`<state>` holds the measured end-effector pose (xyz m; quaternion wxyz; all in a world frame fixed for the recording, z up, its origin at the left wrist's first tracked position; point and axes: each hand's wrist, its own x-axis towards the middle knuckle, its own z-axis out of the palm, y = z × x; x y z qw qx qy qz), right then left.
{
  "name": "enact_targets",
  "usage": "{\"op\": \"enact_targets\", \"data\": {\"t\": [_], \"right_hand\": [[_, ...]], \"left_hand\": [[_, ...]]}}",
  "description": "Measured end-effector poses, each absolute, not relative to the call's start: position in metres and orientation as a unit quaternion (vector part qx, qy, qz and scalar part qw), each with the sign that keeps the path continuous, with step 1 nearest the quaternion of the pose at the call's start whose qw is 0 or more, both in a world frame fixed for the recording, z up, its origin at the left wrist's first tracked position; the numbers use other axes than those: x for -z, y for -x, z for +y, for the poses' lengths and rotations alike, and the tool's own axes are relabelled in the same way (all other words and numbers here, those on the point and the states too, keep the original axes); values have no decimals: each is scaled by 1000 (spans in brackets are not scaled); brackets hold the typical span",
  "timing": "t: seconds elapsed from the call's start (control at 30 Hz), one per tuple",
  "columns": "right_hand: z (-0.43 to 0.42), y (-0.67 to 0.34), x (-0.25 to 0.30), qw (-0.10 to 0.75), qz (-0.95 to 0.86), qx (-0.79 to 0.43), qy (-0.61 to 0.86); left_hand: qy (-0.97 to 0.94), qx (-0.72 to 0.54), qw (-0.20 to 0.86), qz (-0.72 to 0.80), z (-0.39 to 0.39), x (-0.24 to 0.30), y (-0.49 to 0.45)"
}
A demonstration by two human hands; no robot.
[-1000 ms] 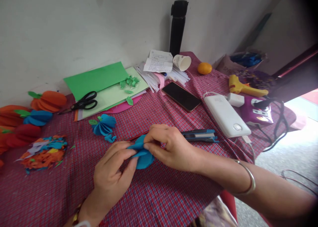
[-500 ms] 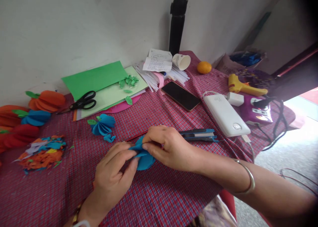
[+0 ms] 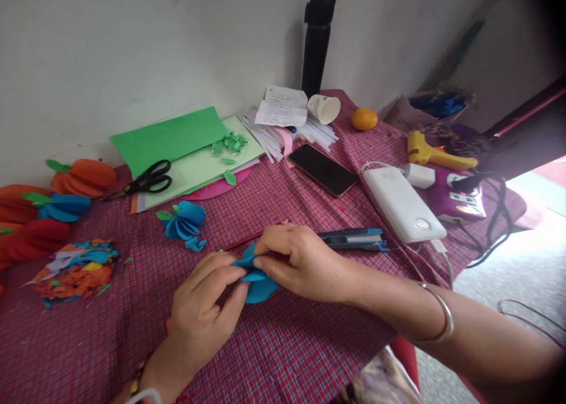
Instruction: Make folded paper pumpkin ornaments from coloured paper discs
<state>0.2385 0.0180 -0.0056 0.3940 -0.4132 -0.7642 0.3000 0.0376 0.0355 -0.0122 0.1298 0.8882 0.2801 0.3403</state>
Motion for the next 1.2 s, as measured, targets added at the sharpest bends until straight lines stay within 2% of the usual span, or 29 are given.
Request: {"op": "enact_targets", "data": {"t": [0.3,1.2], "right_hand": [[16,-238,2,419,-745,-298,424],[17,-238,4,401,-757,-306,415]], "left_hand": [[-881,-356,123,285,35,11,-37],[-892,-329,132,281,34,11,-40]]}}
